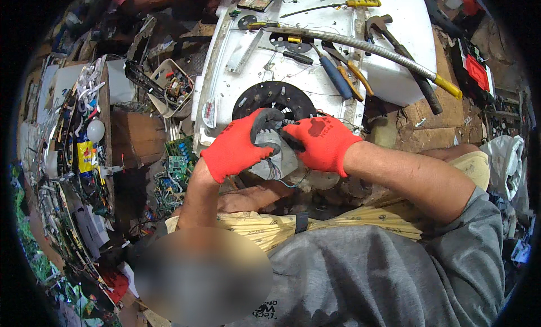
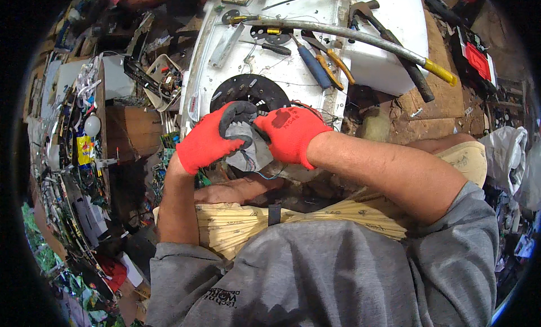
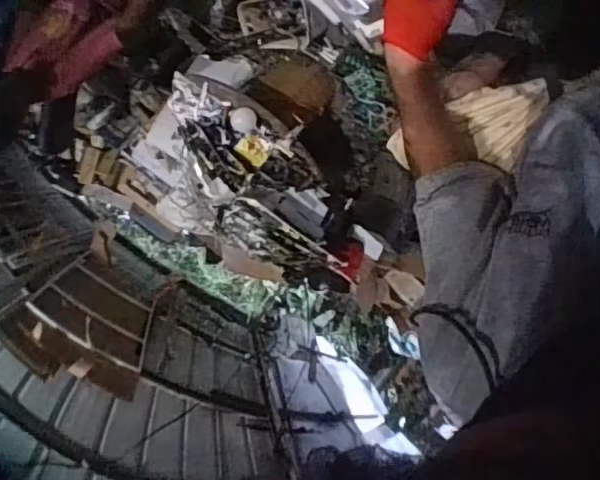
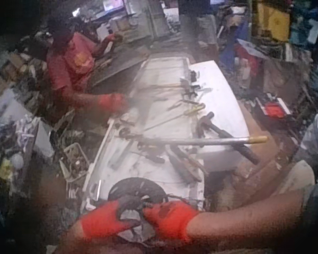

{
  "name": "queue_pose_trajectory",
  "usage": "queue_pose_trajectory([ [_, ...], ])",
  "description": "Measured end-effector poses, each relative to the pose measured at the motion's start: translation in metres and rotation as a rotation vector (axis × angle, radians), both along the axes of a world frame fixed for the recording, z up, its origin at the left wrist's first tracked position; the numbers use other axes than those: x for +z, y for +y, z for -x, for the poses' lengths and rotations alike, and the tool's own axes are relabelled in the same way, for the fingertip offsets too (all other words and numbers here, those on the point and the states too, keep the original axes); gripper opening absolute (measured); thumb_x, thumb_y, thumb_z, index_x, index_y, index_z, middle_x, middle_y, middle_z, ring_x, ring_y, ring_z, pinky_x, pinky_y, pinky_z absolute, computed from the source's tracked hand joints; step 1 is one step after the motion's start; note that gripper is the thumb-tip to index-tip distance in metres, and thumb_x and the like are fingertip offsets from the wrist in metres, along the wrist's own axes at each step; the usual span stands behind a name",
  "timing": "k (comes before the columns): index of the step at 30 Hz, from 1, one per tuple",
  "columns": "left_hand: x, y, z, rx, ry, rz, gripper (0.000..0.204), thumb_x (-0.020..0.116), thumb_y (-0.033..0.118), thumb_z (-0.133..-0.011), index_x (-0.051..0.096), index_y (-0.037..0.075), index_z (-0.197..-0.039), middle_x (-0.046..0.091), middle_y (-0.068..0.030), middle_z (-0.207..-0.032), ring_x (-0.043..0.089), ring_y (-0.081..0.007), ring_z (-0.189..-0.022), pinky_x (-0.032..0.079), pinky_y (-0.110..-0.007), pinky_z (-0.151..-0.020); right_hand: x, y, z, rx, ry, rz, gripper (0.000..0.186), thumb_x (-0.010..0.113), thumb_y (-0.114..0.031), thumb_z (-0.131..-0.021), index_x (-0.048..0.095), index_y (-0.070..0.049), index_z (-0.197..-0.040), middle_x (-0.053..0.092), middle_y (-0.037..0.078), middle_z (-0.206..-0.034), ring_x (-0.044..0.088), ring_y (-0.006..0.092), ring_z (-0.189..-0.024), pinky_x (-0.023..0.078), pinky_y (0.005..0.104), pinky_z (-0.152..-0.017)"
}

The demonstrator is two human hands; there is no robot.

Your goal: The person uses a screwdriver to manipulate and adjust a small electronic component with wires. They repeatedly probe and adjust parts of the component while seated on the floor in a cluttered workshop.

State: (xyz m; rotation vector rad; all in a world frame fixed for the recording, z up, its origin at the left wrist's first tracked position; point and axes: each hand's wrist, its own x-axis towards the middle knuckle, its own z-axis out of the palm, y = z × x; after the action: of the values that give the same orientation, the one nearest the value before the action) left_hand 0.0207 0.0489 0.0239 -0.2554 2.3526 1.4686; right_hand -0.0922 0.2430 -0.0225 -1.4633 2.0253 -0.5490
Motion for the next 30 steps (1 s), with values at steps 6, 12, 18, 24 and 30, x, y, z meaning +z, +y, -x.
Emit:
queue_pose_trajectory([
  [6, -0.009, -0.004, -0.003, -0.100, 0.032, 0.119, 0.054, 0.071, 0.008, -0.080, 0.056, 0.004, -0.132, 0.068, -0.0129, -0.119, 0.065, -0.0226, -0.110, 0.051, -0.036, -0.095, 0.000, 0.006, -0.004, -0.241, -0.159, 0.166, 0.027, 0.065, -0.016, -0.084, 0.067, -0.008, -0.109, 0.068, 0.018, -0.101, 0.066, 0.0395, -0.095, 0.053, 0.0463, -0.080],
  [12, 0.006, -0.015, -0.019, 0.071, -0.025, 0.009, 0.042, 0.067, 0.007, -0.085, 0.061, 0.001, -0.126, 0.069, -0.0133, -0.116, 0.065, -0.0209, -0.108, 0.051, -0.035, -0.095, 0.021, 0.011, 0.026, -0.333, -0.152, 0.374, 0.023, 0.067, -0.011, -0.084, 0.067, -0.005, -0.106, 0.068, 0.017, -0.099, 0.066, 0.0370, -0.093, 0.053, 0.0420, -0.081],
  [18, -0.004, -0.015, -0.014, 0.234, 0.071, -0.071, 0.036, 0.066, 0.006, -0.088, 0.063, 0.001, -0.124, 0.069, -0.0070, -0.114, 0.062, -0.0136, -0.103, 0.051, -0.031, -0.092, 0.011, 0.023, 0.043, -0.267, -0.036, 0.281, 0.041, 0.068, -0.012, -0.085, 0.060, -0.008, -0.125, 0.067, 0.017, -0.107, 0.066, 0.0355, -0.098, 0.054, 0.0410, -0.087],
  [24, -0.022, -0.012, -0.003, 0.332, 0.084, -0.178, 0.034, 0.068, 0.015, -0.092, 0.065, 0.000, -0.122, 0.070, -0.0031, -0.108, 0.058, -0.0085, -0.090, 0.049, -0.026, -0.080, 0.006, 0.033, 0.013, -0.209, -0.007, 0.159, 0.066, 0.071, -0.036, -0.085, 0.047, -0.008, -0.140, 0.062, 0.019, -0.119, 0.064, 0.0383, -0.106, 0.052, 0.0474, -0.089],
  [30, -0.037, -0.006, 0.003, 0.397, 0.073, -0.248, 0.034, 0.067, 0.013, -0.093, 0.063, -0.001, -0.124, 0.069, -0.0051, -0.113, 0.061, -0.0112, -0.096, 0.050, -0.027, -0.087, -0.001, 0.035, -0.005, -0.157, -0.042, 0.086, 0.083, 0.079, -0.044, -0.076, 0.044, -0.007, -0.141, 0.055, 0.025, -0.127, 0.064, 0.0408, -0.107, 0.053, 0.0475, -0.087],
])
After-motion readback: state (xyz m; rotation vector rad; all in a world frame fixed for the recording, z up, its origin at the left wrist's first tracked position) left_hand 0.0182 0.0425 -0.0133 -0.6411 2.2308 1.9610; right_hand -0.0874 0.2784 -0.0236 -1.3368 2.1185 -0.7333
